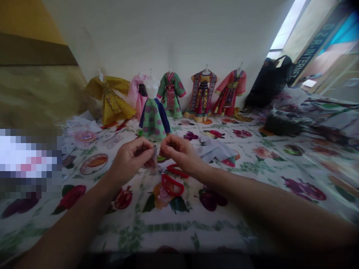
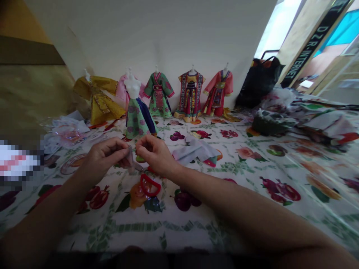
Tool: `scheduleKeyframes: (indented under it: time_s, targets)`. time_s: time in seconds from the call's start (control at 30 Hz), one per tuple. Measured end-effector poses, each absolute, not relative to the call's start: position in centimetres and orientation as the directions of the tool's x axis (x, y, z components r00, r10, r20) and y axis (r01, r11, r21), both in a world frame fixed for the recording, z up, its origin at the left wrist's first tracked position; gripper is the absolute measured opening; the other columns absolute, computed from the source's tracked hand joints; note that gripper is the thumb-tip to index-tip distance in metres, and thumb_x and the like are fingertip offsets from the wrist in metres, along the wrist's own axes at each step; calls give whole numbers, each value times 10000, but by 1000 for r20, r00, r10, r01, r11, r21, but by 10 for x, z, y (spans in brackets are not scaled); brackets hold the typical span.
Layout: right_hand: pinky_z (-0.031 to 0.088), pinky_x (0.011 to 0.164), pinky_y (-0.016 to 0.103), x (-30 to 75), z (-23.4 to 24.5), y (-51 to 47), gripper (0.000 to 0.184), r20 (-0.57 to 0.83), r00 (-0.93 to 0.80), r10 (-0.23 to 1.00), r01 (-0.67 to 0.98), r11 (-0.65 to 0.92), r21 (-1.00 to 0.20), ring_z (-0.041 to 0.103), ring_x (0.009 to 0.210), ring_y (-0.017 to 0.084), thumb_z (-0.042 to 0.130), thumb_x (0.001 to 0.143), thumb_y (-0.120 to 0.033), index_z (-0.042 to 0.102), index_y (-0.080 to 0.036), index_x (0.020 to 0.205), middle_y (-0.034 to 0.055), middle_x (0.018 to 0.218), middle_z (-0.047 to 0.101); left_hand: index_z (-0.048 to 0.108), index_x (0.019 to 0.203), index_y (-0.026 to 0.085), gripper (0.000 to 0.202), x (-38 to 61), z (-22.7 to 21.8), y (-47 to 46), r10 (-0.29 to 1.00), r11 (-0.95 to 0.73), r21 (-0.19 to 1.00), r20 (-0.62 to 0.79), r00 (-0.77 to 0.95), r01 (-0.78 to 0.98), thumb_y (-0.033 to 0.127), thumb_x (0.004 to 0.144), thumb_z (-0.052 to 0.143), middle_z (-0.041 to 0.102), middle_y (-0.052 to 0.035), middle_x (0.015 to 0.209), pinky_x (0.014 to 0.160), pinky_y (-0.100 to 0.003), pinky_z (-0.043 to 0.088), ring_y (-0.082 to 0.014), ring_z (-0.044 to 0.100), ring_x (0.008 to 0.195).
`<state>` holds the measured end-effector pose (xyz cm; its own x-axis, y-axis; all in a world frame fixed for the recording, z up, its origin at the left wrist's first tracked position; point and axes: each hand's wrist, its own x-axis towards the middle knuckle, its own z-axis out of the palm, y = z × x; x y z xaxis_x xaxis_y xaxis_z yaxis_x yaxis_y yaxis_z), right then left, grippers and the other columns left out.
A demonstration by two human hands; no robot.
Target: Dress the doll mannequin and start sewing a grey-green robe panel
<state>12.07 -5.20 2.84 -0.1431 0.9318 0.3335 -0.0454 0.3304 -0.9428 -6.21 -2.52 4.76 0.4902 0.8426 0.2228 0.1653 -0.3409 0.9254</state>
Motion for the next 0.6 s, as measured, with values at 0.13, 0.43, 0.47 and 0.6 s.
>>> scheduleKeyframes:
  time_s: [0.13, 0.43, 0.47, 0.6]
  targets:
    - [454, 610, 264, 120, 30, -54, 100, 375, -154, 914, -42, 373, -927, 506, 660, 110, 593, 817, -255, 532, -193, 768, -13, 732, 539, 588, 855, 188, 134, -61, 47, -26, 832, -302, 941, 184, 523, 150, 307, 874, 646, 718, -7, 673, 577, -224, 541, -144, 694, 607]
    - [457, 615, 264, 121, 29, -53, 114, 357, -149, 922, -80, 348, -934, 505, 647, 108, 602, 809, -263, 526, -194, 761, -17, 717, 549, 613, 839, 180, 153, -65, 47, -24, 803, -301, 949, 200, 561, 92, 320, 901, 627, 709, -4, 696, 613, -233, 540, -138, 685, 633]
    - [462, 618, 265, 121, 29, -53, 116, 349, -141, 926, -97, 338, -936, 515, 651, 110, 603, 810, -266, 528, -193, 759, -13, 720, 561, 616, 834, 181, 152, -65, 47, -25, 815, -281, 957, 198, 545, 73, 319, 891, 639, 704, 1, 695, 606, -235, 542, -136, 680, 621]
    - [493, 630, 284, 121, 31, -54, 139, 300, -91, 950, -177, 281, -943, 546, 642, 121, 631, 797, -296, 537, -200, 760, -13, 715, 582, 627, 818, 178, 141, -63, 49, -25, 876, -196, 980, 168, 452, 17, 301, 828, 695, 683, 13, 674, 538, -217, 525, -123, 655, 551]
